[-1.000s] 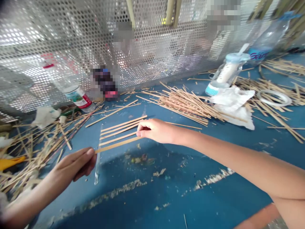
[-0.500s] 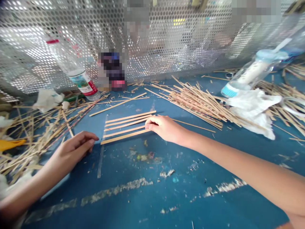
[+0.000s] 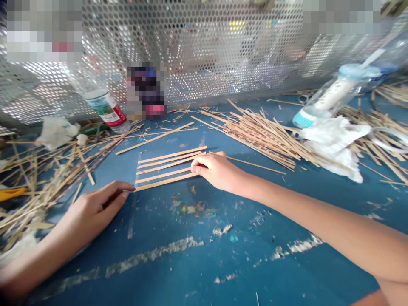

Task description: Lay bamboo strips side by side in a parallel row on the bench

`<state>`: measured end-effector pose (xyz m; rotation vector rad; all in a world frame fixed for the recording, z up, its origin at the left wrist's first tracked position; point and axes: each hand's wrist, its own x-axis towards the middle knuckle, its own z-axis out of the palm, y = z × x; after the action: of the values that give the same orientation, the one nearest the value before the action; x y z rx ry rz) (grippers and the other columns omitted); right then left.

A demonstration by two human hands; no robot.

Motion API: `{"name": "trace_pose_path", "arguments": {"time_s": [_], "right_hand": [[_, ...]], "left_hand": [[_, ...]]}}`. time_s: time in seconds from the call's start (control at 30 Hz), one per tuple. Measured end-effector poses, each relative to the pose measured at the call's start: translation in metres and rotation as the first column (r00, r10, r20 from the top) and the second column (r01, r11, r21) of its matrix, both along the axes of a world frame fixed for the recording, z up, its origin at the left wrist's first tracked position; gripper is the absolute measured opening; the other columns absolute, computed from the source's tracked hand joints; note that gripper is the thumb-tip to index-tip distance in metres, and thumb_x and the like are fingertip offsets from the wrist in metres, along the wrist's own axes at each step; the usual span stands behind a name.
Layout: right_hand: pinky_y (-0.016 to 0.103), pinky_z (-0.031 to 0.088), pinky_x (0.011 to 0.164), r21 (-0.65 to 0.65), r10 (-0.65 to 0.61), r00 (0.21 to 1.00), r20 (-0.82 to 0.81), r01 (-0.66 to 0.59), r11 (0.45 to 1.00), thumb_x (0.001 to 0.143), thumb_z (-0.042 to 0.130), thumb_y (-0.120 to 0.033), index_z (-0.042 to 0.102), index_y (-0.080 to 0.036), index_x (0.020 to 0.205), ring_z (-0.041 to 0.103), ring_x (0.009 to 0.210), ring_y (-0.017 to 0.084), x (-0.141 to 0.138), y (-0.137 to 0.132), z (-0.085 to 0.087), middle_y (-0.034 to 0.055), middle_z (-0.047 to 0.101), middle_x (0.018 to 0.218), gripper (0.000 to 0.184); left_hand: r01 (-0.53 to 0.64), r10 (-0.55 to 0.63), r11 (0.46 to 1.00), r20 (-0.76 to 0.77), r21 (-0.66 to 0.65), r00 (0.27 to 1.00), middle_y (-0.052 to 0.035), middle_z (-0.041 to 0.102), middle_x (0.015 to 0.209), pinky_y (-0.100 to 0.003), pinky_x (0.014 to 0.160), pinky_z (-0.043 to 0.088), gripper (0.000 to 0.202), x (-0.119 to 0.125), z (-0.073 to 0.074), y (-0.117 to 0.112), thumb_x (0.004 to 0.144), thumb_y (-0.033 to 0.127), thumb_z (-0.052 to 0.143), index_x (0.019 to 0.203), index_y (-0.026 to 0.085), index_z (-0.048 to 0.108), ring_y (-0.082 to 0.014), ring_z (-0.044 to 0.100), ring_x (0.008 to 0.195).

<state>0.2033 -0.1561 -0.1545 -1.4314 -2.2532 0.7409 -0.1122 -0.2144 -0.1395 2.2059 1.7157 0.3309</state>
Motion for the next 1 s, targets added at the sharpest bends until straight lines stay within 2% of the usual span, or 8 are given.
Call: {"name": "trace_pose_path", "arguments": {"time_s": [0.07,0.17,0.3,0.4,0.53,0.77,0.87,1.0], "right_hand": [[0.036,0.031,0.089,0.02,0.007,1.0,0.023,-0.007,1.0,0.096,0.055,-0.028,0.068,-0.021,0.084,0.061,0.084,0.017,0.0,0.0,-0.001,0.001,0.072,0.089,0.019],[0.037,0.027,0.088,0.109,0.024,0.996,0.083,-0.033,0.993,0.098,0.054,-0.027,0.066,-0.021,0.084,0.062,0.091,0.018,-0.001,-0.003,-0.001,-0.0003,0.072,0.091,0.02],[0.038,0.024,0.089,0.343,0.015,0.957,0.288,-0.118,0.932,0.1,0.05,-0.026,0.064,-0.019,0.086,0.06,0.097,0.021,-0.002,-0.014,0.001,0.0037,0.07,0.098,0.021],[0.039,0.023,0.09,0.445,-0.019,0.927,0.375,-0.162,0.881,0.1,0.051,-0.028,0.063,-0.018,0.087,0.058,0.095,0.022,0.0,-0.021,0.002,0.0064,0.069,0.1,0.02],[0.037,0.022,0.087,0.389,0.071,0.942,0.328,-0.203,0.899,0.099,0.053,-0.026,0.062,-0.02,0.088,0.057,0.091,0.019,0.005,-0.019,0.002,0.0028,0.068,0.097,0.016],[0.036,0.024,0.083,0.242,0.083,0.958,0.274,-0.152,0.958,0.097,0.053,-0.019,0.059,-0.019,0.085,0.058,0.094,0.02,0.001,-0.016,0.003,0.0029,0.069,0.098,0.014],[0.039,0.027,0.087,0.243,0.075,0.95,0.303,-0.153,0.958,0.097,0.054,-0.026,0.061,-0.02,0.086,0.058,0.096,0.022,0.011,-0.011,0.017,0.004,0.069,0.1,0.015],[0.039,0.035,0.083,0.239,-0.053,0.93,0.363,-0.038,0.97,0.095,0.055,-0.034,0.065,-0.022,0.087,0.059,0.088,0.022,0.058,0.015,0.042,0.0051,0.069,0.094,0.018]], "left_hand": [[0.067,-0.064,0.997,-0.069,0.043,0.996,0.0021,0.075,0.101,-0.025,0.07,0.051,0.035,0.001,-0.002,-0.003,0.095,0.044,0.039,0.112,0.029,0.065,-0.0181,0.071,0.08],[0.128,-0.111,0.989,-0.2,0.075,0.973,0.0024,0.075,0.112,-0.028,0.073,0.053,0.038,-0.001,-0.006,-0.005,0.097,0.042,0.035,0.119,0.032,0.064,-0.0224,0.073,0.089],[0.135,-0.11,0.989,-0.298,0.063,0.948,0.0034,0.076,0.109,-0.031,0.067,0.052,0.038,-0.003,-0.008,-0.006,0.097,0.042,0.034,0.119,0.033,0.064,-0.0246,0.075,0.084],[0.099,-0.085,0.995,-0.325,0.026,0.942,0.0024,0.078,0.092,-0.03,0.058,0.049,0.04,0.003,-0.003,-0.008,0.097,0.044,0.032,0.118,0.032,0.063,-0.0241,0.073,0.071],[0.038,-0.027,0.999,-0.315,0.029,0.949,0.0018,0.074,0.074,-0.028,0.053,0.043,0.041,0.011,0.002,-0.011,0.098,0.045,0.032,0.121,0.03,0.062,-0.0215,0.069,0.059],[0.034,-0.023,0.999,-0.283,0.034,0.959,0.0013,0.07,0.068,-0.027,0.053,0.042,0.04,0.012,0.003,-0.01,0.098,0.045,0.033,0.12,0.029,0.062,-0.0203,0.067,0.058],[0.007,-0.005,1.0,-0.26,0.007,0.966,0.0041,0.065,0.059,-0.026,0.051,0.041,0.04,0.012,0.004,-0.009,0.098,0.044,0.033,0.122,0.029,0.061,-0.0193,0.065,0.052],[0.005,0.003,0.999,-0.168,0.045,0.986,0.0054,0.068,0.064,-0.024,0.05,0.042,0.04,0.01,0.004,-0.01,0.097,0.047,0.036,0.125,0.03,0.059,-0.0169,0.066,0.053]]}}
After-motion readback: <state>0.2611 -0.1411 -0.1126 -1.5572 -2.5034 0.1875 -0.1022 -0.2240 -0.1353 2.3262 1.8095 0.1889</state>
